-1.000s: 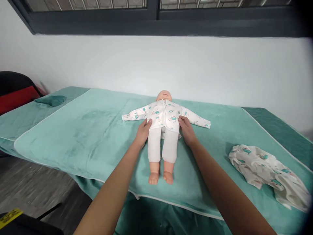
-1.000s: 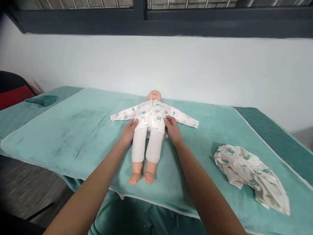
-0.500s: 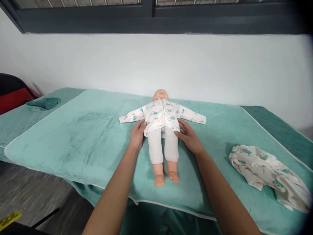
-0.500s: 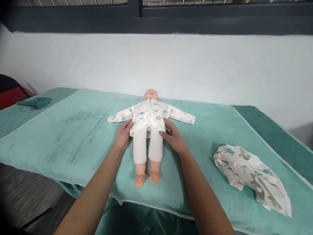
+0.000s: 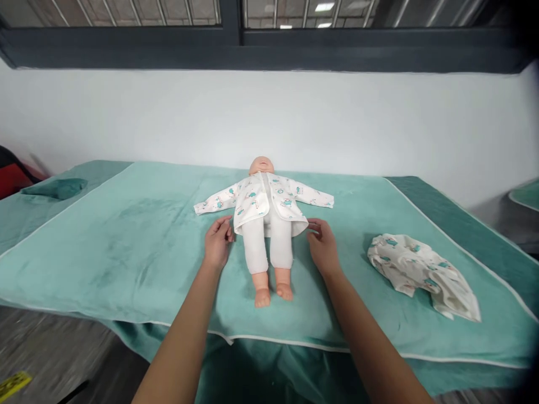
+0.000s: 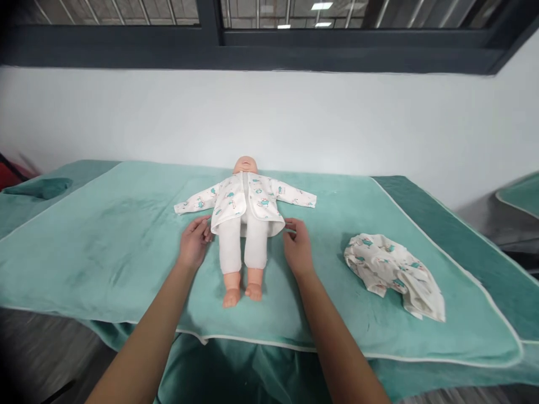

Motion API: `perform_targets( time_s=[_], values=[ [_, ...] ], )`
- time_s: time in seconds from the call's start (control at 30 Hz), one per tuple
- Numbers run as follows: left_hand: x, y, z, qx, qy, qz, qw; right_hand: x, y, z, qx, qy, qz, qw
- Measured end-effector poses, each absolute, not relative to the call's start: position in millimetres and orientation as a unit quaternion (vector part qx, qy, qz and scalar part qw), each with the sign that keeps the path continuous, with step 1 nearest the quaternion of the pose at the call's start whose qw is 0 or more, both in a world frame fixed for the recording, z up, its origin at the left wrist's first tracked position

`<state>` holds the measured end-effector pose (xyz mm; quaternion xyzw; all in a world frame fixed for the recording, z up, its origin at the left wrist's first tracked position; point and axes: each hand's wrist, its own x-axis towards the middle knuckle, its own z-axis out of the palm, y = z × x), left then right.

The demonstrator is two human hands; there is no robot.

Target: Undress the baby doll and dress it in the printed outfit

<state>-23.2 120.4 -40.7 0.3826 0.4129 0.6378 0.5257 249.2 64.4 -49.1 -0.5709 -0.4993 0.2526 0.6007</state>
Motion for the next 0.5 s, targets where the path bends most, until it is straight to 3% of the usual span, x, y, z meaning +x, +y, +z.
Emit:
perform_targets(
  time_s=[0.27,0.4,0.5],
  values=[
    [-32,81,-39,0.5,0.505,0.554,0.433,327,-25,-44,-0.652,-0.586,-0.043,0.479],
    [-17,69,-35,0.537,0.506,0.524,0.425,374,-49,-32,-0.793,-0.521,-0.142,0.281],
    [-8,53,-36,0.565,0.512,0.518,0.388,391,-66,-38,-0.836,-0.507,-0.111,0.18]
  ],
)
